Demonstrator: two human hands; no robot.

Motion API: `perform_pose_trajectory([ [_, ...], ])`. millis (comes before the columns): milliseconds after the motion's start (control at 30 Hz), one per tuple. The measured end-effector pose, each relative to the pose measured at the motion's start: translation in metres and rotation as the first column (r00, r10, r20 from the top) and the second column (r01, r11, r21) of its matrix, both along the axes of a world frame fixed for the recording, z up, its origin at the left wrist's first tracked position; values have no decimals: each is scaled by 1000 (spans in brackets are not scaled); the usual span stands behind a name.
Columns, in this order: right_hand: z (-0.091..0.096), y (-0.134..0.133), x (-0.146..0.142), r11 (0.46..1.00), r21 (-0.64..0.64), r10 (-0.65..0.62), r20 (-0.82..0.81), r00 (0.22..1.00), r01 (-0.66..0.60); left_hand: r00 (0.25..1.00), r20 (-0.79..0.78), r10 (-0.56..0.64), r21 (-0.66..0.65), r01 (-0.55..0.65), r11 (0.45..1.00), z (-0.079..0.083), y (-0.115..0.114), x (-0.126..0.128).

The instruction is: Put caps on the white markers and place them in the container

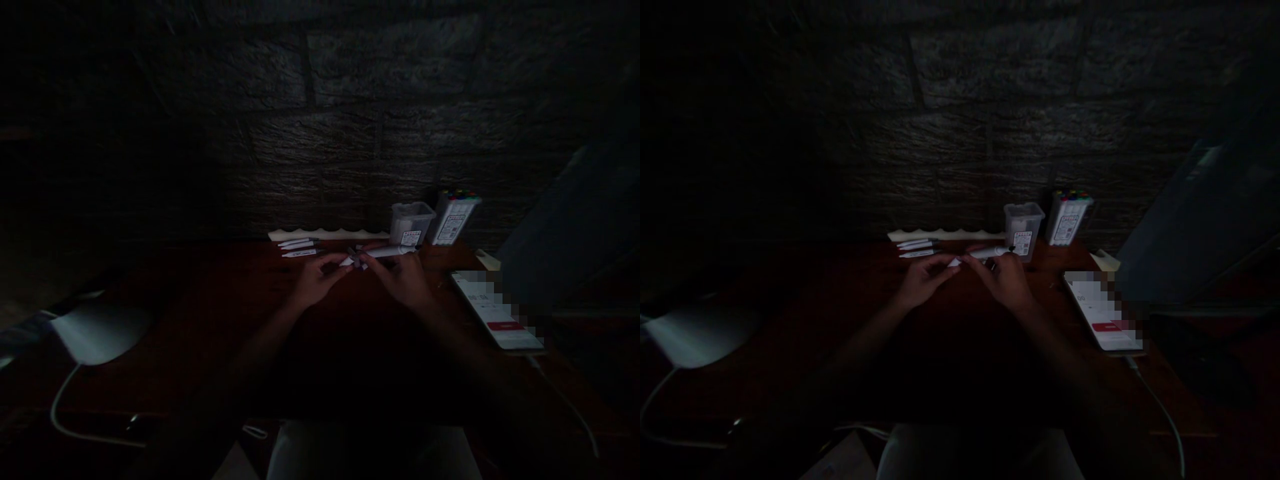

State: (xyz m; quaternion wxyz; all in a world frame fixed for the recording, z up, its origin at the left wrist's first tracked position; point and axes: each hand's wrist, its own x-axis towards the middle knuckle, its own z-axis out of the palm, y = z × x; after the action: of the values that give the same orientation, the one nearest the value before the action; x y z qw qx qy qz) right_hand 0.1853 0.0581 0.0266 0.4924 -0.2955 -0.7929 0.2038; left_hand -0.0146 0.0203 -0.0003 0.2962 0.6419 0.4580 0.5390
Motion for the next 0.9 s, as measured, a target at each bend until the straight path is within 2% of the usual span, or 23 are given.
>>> perform_pose_trajectory([
  [100, 3, 10, 12, 972, -14, -233, -42, 971, 233, 1000, 26, -6, -14, 6, 1000, 5, -2, 1],
  [167, 5, 14, 17, 954, -70, -295, -73, 953, 290, 998, 56, -1, -19, 2, 1000, 7, -3, 2],
  [300, 6, 7, 10, 973, -178, -170, -142, 975, 144, 997, 82, -4, -21, 6, 1000, 7, -3, 2],
  [400, 6, 0, 2, 978, -206, -71, -206, 976, 28, 997, 73, 1, -13, 0, 1000, 6, -3, 2],
  [500, 7, -4, 0, 969, -244, -24, -263, 964, -42, 997, 75, 3, -6, -2, 1000, 6, -3, 2],
  [667, 10, -6, 0, 969, -231, 9, -301, 954, -82, 994, 107, -8, -32, 12, 999, 6, -3, 3],
  [900, 7, -9, -2, 972, -203, 67, -238, 969, -117, 995, 101, -10, -35, 14, 999, 6, -3, 3],
])
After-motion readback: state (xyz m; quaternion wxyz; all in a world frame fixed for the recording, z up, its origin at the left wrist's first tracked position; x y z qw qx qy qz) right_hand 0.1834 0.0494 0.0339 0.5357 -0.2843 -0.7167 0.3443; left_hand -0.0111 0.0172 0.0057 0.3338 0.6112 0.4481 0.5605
